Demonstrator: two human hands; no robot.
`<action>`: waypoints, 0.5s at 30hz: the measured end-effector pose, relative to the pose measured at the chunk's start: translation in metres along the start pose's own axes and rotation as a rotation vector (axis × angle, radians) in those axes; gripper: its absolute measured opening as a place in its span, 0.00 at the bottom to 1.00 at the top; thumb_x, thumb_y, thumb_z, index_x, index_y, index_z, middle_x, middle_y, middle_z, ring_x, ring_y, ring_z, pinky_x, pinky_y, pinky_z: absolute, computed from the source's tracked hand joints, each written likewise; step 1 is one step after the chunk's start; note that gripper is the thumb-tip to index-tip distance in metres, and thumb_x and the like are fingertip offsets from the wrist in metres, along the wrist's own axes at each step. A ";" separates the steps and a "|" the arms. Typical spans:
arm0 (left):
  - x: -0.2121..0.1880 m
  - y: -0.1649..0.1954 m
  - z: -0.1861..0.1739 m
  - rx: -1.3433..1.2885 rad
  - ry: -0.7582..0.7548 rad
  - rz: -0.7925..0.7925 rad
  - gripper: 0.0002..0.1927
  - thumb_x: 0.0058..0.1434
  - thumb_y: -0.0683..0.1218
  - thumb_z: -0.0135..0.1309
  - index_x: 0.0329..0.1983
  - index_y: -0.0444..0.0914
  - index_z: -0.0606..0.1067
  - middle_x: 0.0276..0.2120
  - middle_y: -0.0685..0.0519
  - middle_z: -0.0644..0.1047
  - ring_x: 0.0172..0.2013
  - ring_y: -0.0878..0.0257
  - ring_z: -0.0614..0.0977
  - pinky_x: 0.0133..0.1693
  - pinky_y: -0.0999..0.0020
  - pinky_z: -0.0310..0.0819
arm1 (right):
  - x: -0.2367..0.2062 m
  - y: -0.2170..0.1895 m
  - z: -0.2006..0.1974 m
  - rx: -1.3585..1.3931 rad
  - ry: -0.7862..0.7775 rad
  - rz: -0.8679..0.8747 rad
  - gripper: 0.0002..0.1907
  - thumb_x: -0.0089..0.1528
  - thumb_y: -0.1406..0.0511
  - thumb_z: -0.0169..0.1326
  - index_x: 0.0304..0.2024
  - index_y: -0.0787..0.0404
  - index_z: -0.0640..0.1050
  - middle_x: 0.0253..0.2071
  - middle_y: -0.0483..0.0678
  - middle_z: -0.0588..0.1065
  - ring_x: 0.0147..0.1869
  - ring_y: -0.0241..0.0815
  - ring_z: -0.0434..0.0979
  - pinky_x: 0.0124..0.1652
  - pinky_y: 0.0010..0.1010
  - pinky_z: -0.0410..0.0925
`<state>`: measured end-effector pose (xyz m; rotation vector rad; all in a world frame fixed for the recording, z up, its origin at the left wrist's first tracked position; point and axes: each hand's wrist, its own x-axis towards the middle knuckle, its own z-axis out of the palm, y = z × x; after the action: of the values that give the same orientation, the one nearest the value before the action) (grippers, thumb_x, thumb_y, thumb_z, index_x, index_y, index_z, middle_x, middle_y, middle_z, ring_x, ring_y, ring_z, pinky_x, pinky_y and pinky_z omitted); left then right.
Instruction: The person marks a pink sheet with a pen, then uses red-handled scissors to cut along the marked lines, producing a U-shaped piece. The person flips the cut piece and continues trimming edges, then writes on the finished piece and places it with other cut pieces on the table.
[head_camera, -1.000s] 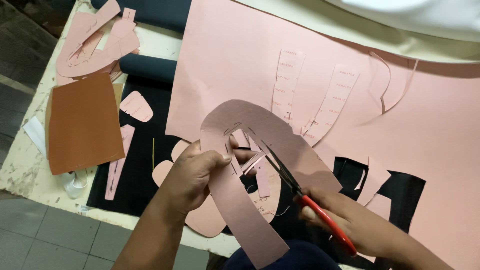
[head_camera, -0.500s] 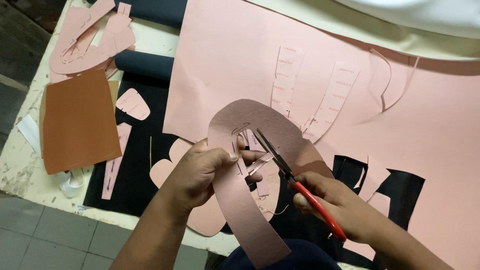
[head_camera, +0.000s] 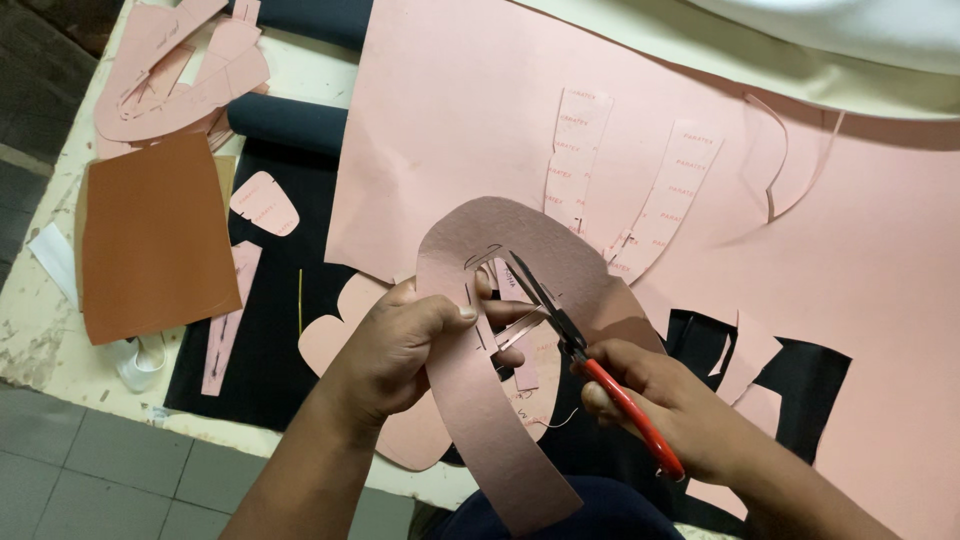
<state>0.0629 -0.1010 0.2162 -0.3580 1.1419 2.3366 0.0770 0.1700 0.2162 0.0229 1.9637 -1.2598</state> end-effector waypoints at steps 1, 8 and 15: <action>0.000 0.000 -0.001 0.015 0.023 -0.017 0.15 0.59 0.35 0.39 0.49 0.29 0.68 0.46 0.25 0.78 0.42 0.37 0.82 0.39 0.55 0.85 | 0.000 0.000 0.000 -0.013 0.004 0.005 0.23 0.58 0.49 0.55 0.41 0.62 0.80 0.23 0.41 0.68 0.27 0.32 0.65 0.28 0.25 0.61; 0.002 -0.001 -0.002 -0.085 -0.107 0.047 0.15 0.58 0.34 0.37 0.47 0.26 0.67 0.46 0.23 0.78 0.48 0.39 0.84 0.42 0.56 0.87 | -0.002 0.002 0.000 0.005 0.006 0.027 0.24 0.58 0.49 0.55 0.45 0.60 0.78 0.23 0.40 0.69 0.25 0.32 0.66 0.27 0.24 0.62; -0.001 -0.003 -0.005 -0.033 -0.019 0.009 0.16 0.59 0.35 0.39 0.50 0.27 0.68 0.46 0.25 0.78 0.40 0.41 0.85 0.40 0.56 0.86 | 0.000 0.006 -0.001 0.059 0.026 0.034 0.23 0.58 0.52 0.57 0.47 0.62 0.77 0.22 0.41 0.69 0.25 0.31 0.66 0.26 0.23 0.62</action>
<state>0.0649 -0.1035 0.2120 -0.3419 1.0990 2.3645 0.0788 0.1738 0.2114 0.1023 1.9393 -1.3011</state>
